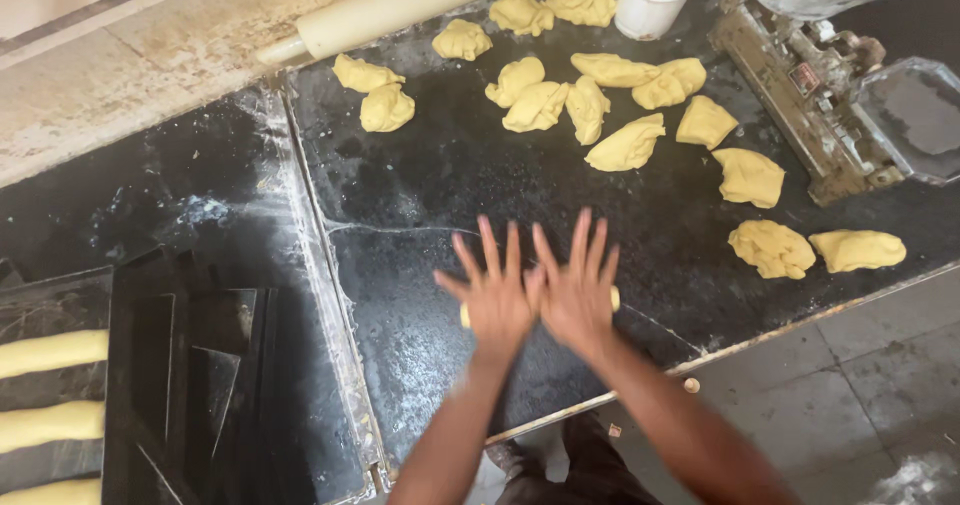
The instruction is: The person rolls small portions of dough into long cylindrical shapes on a black countertop. They place the shaped dough pieces onto a metal baking tray. The process is repeated for multiple dough portions, filling the tray with rows of shaped dough.
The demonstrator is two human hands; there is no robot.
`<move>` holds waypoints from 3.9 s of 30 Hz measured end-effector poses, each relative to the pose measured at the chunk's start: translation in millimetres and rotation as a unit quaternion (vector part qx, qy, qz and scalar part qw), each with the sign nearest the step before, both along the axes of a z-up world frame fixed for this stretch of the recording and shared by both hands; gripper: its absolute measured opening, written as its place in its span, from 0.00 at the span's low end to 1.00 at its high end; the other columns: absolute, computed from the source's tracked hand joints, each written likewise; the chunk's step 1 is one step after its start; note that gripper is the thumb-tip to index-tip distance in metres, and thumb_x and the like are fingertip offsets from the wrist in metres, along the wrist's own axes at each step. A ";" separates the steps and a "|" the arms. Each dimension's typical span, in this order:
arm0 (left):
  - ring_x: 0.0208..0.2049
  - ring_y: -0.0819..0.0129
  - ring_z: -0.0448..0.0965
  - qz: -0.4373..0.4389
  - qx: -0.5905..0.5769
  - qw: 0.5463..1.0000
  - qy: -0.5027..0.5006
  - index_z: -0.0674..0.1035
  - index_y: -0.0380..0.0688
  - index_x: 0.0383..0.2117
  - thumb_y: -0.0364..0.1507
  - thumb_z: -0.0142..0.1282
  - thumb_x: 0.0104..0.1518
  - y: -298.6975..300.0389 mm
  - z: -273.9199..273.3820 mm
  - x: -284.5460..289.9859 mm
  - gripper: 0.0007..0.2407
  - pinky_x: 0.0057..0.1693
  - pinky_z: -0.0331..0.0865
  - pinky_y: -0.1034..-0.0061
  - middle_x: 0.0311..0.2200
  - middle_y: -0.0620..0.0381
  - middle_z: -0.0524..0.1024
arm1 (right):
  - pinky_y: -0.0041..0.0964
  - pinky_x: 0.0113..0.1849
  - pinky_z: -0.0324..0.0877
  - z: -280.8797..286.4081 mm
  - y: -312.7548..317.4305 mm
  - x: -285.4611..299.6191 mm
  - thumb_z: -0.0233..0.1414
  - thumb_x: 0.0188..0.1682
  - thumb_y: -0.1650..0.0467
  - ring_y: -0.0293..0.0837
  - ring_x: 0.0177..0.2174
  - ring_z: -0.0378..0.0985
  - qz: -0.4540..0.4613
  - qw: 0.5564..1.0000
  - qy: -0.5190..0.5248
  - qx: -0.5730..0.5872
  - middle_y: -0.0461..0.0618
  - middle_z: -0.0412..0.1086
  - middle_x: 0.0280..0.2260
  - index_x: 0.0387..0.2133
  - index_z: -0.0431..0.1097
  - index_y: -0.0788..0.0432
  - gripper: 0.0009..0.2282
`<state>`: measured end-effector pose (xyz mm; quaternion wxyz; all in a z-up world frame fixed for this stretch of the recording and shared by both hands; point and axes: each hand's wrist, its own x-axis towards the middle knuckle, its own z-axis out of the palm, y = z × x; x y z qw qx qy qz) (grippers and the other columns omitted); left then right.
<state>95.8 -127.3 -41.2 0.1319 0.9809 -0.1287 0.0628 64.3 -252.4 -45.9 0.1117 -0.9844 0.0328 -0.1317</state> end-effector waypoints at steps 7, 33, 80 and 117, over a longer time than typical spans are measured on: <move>0.73 0.41 0.36 -0.104 0.035 0.982 0.154 0.56 0.56 0.71 0.50 0.35 0.63 11.5 19.7 -27.0 0.30 0.62 0.29 0.19 0.74 0.54 0.41 | 0.74 0.60 0.36 22.0 -10.6 -21.3 0.41 0.58 0.58 0.69 0.68 0.38 0.103 0.987 0.123 -0.015 0.63 0.38 0.71 0.70 0.51 0.44 0.25; 0.45 0.60 0.81 -0.020 -0.326 0.926 0.187 0.86 0.47 0.45 0.29 0.74 0.43 97.5 -11.9 -75.6 0.19 0.52 0.75 0.71 0.44 0.52 0.80 | 0.43 0.43 0.71 -12.2 -61.3 -86.0 0.71 0.32 0.62 0.49 0.41 0.75 0.071 0.965 0.042 0.248 0.47 0.72 0.38 0.37 0.81 0.55 0.20; 0.76 0.46 0.46 0.022 -0.612 0.788 0.062 0.55 0.44 0.72 0.49 0.38 0.66 59.8 -17.0 -87.2 0.31 0.75 0.37 0.52 0.74 0.43 0.51 | 0.55 0.61 0.54 -11.5 -16.5 -86.2 0.45 0.55 0.66 0.54 0.64 0.62 0.039 0.905 -0.103 0.411 0.60 0.60 0.66 0.64 0.58 0.61 0.24; 0.39 0.75 0.83 0.136 -0.531 0.816 0.183 0.84 0.40 0.48 0.20 0.67 0.49 551.5 256.7 -148.1 0.17 0.49 0.78 0.78 0.39 0.57 0.85 | 0.32 0.38 0.73 238.2 371.7 -11.2 0.66 0.39 0.71 0.36 0.37 0.81 0.483 0.807 0.098 0.327 0.53 0.80 0.42 0.48 0.76 0.62 0.21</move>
